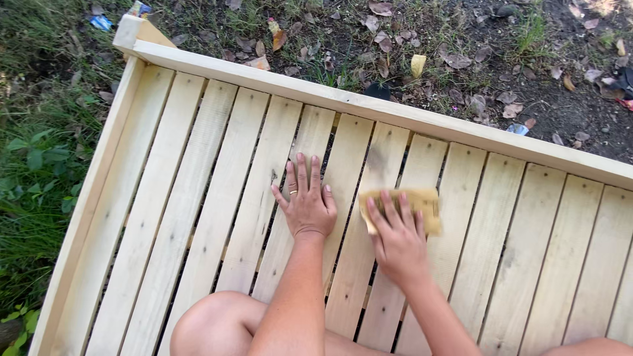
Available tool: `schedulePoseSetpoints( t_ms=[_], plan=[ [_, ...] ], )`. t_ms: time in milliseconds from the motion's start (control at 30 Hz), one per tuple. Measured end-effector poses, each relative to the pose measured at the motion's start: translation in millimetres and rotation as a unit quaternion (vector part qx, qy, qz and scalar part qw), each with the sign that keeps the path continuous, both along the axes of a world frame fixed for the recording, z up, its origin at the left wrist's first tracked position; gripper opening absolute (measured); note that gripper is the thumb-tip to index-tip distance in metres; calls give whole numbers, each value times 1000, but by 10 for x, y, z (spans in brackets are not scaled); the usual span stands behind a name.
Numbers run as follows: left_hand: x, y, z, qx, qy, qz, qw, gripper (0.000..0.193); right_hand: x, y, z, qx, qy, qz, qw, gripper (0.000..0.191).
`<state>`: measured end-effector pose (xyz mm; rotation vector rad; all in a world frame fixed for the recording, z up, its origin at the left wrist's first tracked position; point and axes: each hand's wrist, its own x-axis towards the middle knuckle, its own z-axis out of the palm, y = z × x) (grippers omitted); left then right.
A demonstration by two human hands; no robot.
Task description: The person sits on a slatted wooden frame outdoors and sands its surface and edges by hand using sheets of sandpaper, working across different planks and corners of the frame.
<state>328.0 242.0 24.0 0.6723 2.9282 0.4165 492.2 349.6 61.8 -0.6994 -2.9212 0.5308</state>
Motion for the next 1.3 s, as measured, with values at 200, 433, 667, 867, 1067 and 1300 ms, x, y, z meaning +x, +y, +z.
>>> schedulePoseSetpoints(
  t_ms=[200, 433, 667, 867, 1067, 1300],
  plan=[
    [42, -25, 48, 2, -9, 3, 1000, 73, 424, -195, -6, 21, -24, 1, 999, 66],
    [72, -28, 60, -8, 0, 2, 1000, 71, -940, 558, -157, 23, 45, -10, 999, 54],
    [117, -80, 66, 26, 22, -16, 999, 68, 1031, 91, 98, 44, -15, -42, 998, 63],
    [734, 460, 51, 114, 13, -137, 984, 66, 862, 605, -54, 53, -21, -136, 989, 60],
    [1093, 899, 31, 17, -29, -192, 981, 68, 379, 1031, -4, 34, 10, -172, 984, 57],
    [1128, 854, 47, 11, -17, -182, 983, 71, 1586, -196, 140, 12, -93, -155, 983, 66]
  ],
)
